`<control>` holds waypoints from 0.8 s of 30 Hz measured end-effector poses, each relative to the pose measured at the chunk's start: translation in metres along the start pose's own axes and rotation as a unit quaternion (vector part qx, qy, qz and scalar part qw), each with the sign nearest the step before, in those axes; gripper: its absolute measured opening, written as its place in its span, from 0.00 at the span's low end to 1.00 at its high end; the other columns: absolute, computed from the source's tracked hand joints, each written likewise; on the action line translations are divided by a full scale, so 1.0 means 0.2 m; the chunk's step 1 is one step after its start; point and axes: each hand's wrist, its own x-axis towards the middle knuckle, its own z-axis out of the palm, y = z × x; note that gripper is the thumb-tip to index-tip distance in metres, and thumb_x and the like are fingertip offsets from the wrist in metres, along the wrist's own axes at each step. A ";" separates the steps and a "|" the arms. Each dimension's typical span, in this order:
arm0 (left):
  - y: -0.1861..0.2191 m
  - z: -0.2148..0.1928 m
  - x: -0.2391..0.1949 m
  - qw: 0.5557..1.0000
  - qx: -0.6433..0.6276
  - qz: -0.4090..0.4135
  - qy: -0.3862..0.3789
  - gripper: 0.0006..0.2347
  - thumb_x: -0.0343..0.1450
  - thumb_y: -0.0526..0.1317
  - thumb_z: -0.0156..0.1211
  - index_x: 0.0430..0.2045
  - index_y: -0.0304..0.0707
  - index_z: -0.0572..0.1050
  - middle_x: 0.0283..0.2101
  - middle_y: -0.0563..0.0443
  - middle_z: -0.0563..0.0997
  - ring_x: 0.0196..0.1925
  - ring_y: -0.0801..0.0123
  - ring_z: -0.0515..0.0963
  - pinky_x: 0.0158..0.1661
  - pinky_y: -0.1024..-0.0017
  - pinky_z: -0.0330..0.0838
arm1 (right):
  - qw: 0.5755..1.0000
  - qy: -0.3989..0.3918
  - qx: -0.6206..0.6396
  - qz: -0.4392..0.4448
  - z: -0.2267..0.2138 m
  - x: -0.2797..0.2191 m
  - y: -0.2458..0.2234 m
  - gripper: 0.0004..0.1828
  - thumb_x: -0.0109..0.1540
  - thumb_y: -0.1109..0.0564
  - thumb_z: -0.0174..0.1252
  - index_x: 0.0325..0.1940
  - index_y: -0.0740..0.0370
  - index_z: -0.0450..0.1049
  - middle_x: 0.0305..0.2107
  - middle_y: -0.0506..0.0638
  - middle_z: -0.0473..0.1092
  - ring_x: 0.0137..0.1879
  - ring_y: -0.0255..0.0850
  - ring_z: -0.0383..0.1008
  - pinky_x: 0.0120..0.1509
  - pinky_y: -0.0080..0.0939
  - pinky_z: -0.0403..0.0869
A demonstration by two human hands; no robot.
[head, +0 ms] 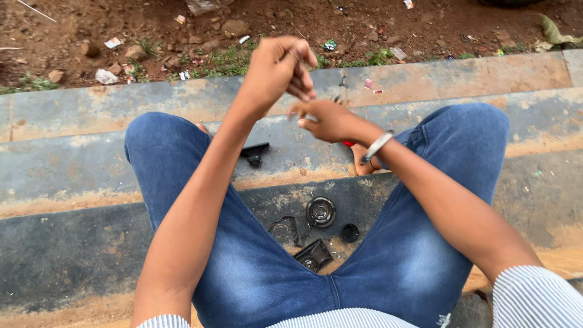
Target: The person sits on steps and uses a red screwdriver to assemble small black mechanical parts. They manipulate a circular component and a rectangular housing, tightening screws to join them together.
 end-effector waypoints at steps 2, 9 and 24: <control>-0.06 -0.03 0.02 0.997 -0.066 0.044 -0.005 0.15 0.83 0.38 0.42 0.34 0.26 0.75 0.24 0.45 0.82 0.27 0.65 0.87 0.27 0.71 0.85 | 0.999 -0.045 0.014 0.012 0.04 0.00 -0.07 0.12 0.67 0.53 0.51 0.45 0.58 0.78 0.29 0.55 0.78 0.36 0.44 0.79 0.46 0.48 0.75; -0.45 -0.18 0.12 0.919 0.371 0.030 0.132 0.21 0.69 0.49 0.61 0.44 0.25 0.73 0.27 0.37 0.83 0.29 0.54 0.86 0.27 0.62 0.83 | 0.956 0.039 0.288 0.040 -0.04 -0.02 -0.19 0.19 0.74 0.53 0.43 0.39 0.62 0.78 0.14 0.44 0.60 0.18 0.32 0.59 0.24 0.38 0.62; -0.25 -0.13 -0.01 0.823 0.518 -0.226 -0.060 0.36 0.67 0.64 0.62 0.60 0.34 0.68 0.55 0.30 0.77 0.57 0.47 0.79 0.55 0.53 0.72 | 0.878 0.200 0.432 -0.057 -0.38 -0.19 -0.26 0.15 0.76 0.52 0.44 0.41 0.59 0.71 0.16 0.41 0.62 0.18 0.27 0.58 0.22 0.27 0.61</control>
